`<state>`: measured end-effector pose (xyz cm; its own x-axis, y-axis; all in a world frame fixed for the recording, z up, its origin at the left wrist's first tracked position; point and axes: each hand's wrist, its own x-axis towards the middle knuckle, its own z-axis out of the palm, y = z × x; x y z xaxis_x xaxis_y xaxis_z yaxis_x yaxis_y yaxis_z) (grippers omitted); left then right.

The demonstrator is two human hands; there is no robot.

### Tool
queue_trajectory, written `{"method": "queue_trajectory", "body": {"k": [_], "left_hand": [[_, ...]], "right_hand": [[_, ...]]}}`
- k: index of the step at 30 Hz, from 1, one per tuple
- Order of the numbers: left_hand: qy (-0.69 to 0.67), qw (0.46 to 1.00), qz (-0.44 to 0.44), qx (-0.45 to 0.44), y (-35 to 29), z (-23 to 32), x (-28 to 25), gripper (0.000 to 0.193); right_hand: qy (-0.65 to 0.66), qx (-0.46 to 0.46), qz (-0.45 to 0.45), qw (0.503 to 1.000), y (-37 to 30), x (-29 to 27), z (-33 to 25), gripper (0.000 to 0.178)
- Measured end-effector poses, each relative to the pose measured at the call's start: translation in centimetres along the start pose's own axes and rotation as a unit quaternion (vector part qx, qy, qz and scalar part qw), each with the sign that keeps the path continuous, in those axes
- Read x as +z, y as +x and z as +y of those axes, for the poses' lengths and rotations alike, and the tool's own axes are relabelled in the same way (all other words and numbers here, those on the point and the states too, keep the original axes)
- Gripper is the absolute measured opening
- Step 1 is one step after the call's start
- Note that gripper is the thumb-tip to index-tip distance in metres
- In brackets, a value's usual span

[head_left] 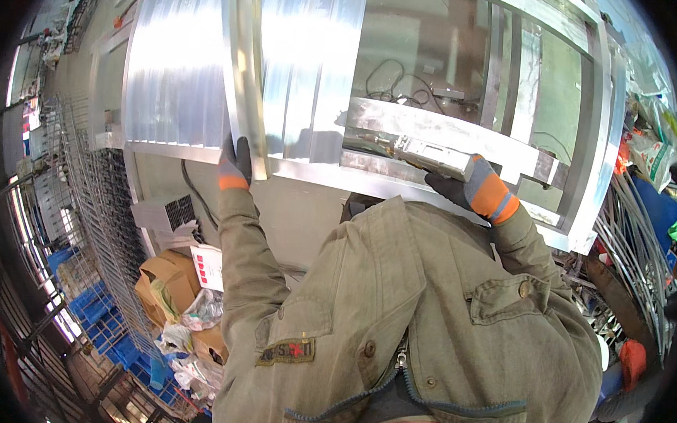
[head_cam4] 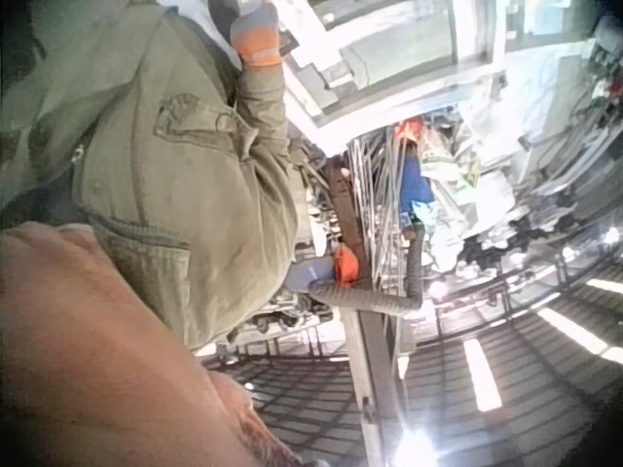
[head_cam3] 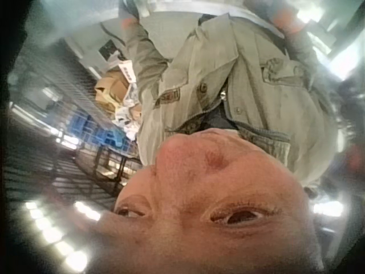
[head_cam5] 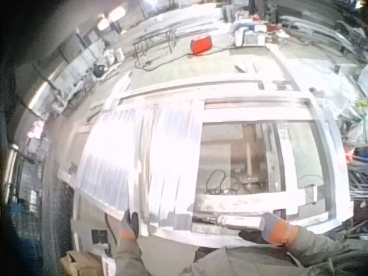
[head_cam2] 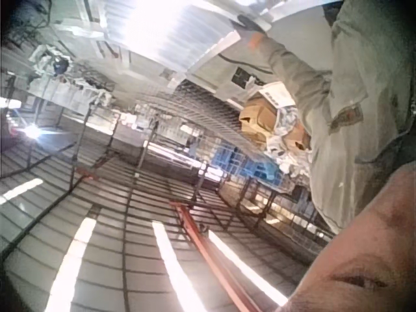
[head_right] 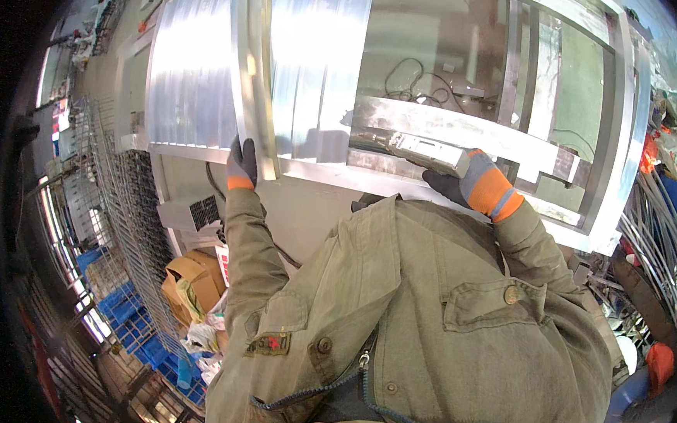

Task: The person welds metal frame components using a handheld welding torch. They repeatedly align metal pieces, apply welds along seams, and reposition the frame to access different joints. The work continues across multiple sections of the frame.

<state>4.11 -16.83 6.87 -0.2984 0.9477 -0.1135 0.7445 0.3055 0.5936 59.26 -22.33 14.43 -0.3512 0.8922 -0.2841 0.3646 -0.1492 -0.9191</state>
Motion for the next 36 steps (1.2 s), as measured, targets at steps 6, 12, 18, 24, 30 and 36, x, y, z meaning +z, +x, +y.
{"method": "queue_trajectory", "body": {"k": [6,12,18,24,30,36], "left_hand": [[-0.108,0.994,0.003,-0.003,-2.3,1.2,4.5,0.055],[-0.211,0.975,-0.064,-0.006,-6.0,5.6,10.8,0.048],[-0.106,0.992,-0.033,0.065,-7.3,8.0,15.0,0.05],[-0.136,0.987,-0.071,0.037,-6.3,6.3,18.5,0.052],[-0.12,0.987,-0.107,0.016,-6.2,6.4,19.5,0.052],[-0.128,0.986,-0.1,0.044,-6.2,8.0,19.6,0.048]], "right_hand": [[-0.089,0.018,0.003,0.996,-2.2,-0.3,2.3,0.044],[-0.118,-0.026,0.042,0.992,-4.8,-0.7,3.8,0.032],[-0.137,-0.057,0.082,0.985,-5.7,-0.5,4.9,0.031],[-0.109,-0.049,0.091,0.989,-6.2,-0.2,5.4,0.031],[-0.144,-0.012,0.068,0.987,-5.8,0.6,6.7,0.031],[-0.116,-0.011,0.072,0.991,-5.5,1.1,7.1,0.034]]}}
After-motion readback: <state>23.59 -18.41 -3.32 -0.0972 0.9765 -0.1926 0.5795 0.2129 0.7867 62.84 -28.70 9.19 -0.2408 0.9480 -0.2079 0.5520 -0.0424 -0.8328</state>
